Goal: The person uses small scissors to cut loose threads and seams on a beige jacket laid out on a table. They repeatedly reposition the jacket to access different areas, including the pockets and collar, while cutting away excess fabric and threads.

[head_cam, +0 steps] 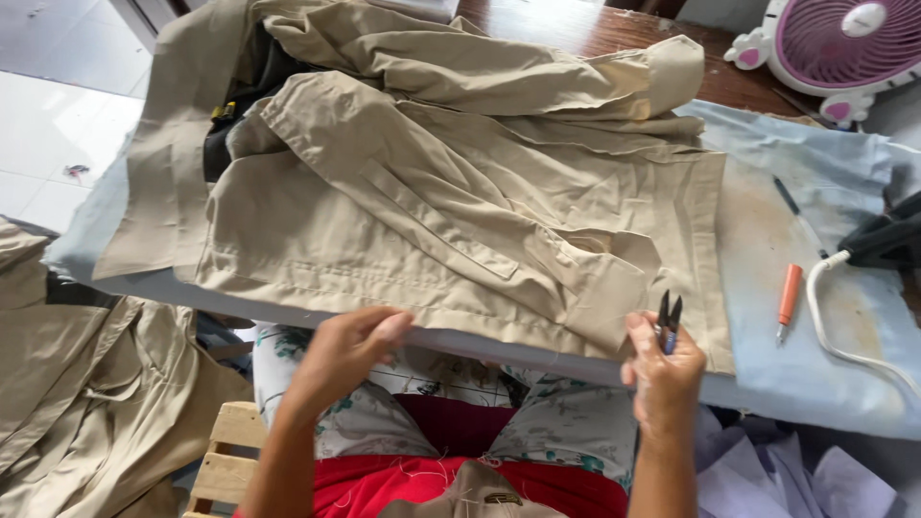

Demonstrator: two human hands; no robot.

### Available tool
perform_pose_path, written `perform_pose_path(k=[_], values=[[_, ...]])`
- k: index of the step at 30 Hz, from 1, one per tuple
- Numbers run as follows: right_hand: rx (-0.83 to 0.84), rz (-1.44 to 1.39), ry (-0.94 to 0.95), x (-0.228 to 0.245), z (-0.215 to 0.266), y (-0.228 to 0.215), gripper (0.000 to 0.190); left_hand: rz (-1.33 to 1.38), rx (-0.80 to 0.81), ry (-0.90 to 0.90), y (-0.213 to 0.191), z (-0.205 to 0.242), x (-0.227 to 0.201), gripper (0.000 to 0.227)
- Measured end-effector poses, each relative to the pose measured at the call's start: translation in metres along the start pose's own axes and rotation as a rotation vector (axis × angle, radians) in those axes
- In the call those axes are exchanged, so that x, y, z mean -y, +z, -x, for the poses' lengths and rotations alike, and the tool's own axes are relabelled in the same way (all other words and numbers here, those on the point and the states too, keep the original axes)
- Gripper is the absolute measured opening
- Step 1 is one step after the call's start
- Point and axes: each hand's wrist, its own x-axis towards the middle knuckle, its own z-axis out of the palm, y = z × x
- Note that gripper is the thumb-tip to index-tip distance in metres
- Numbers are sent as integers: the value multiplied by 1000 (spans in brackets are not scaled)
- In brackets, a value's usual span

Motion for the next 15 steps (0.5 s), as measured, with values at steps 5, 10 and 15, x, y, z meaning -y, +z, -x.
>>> perform_pose_path(k=[5, 10, 15], values=[[187, -353, -58, 15, 30, 18, 16, 142, 331, 44, 80, -37, -9, 53], [161, -397, -4, 15, 53, 38, 19, 518, 299, -135, 110, -44, -54, 54], [230, -466, 21, 16, 57, 78, 18, 738, -10, 76, 101, -71, -74, 51]])
